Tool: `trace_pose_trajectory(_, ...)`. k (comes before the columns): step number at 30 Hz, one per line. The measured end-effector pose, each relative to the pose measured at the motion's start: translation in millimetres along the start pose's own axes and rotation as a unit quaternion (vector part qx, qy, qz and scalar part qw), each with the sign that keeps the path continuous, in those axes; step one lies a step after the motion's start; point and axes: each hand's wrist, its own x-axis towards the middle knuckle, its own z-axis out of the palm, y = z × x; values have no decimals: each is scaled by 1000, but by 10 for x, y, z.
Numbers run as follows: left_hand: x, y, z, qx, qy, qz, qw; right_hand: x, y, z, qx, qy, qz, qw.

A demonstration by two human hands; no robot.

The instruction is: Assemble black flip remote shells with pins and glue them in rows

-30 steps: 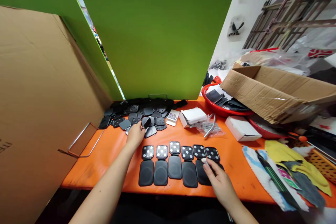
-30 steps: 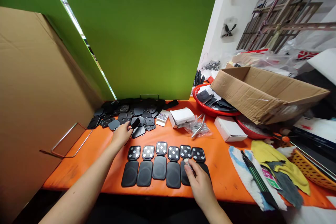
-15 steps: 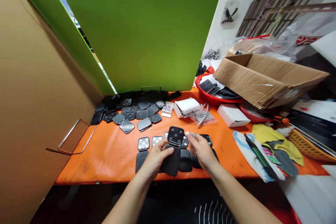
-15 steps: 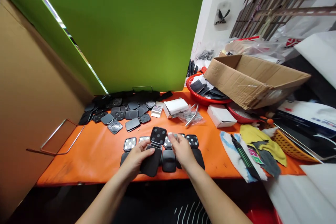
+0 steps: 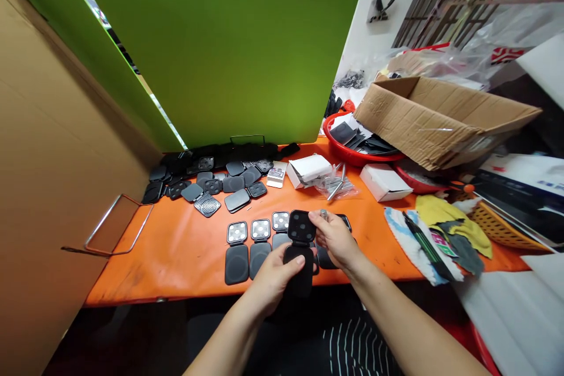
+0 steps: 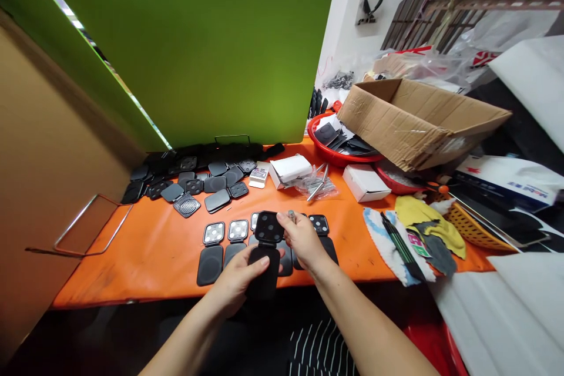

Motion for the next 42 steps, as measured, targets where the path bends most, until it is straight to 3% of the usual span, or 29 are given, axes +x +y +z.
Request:
trace_pose_trajectory(10, -35, -20, -7, 8, -1, 26, 1000, 9, 27, 40, 1, -1, 25, 1000)
trace_pose_trajectory(19, -31, 12, 112, -73, 28, 6, 997, 35, 107, -15, -147, 40, -98, 983)
trace_pose_trajectory(28, -74, 26, 165, -96, 37, -7, 995, 8, 65, -11, -186, 38, -120, 975)
trace_pose_trajectory(32, -84, 68, 154, -130, 39, -24, 991, -8, 33, -33, -136, -12, -90, 987)
trace_pose_trajectory(38, -116, 78, 26, -172, 65, -28, 983, -114, 24, -110, 71, -80, 38, 994)
trace_pose_trajectory(42, -132, 70, -19, -188, 59, -22, 980, -159, 39, -137, 76, -97, 50, 991)
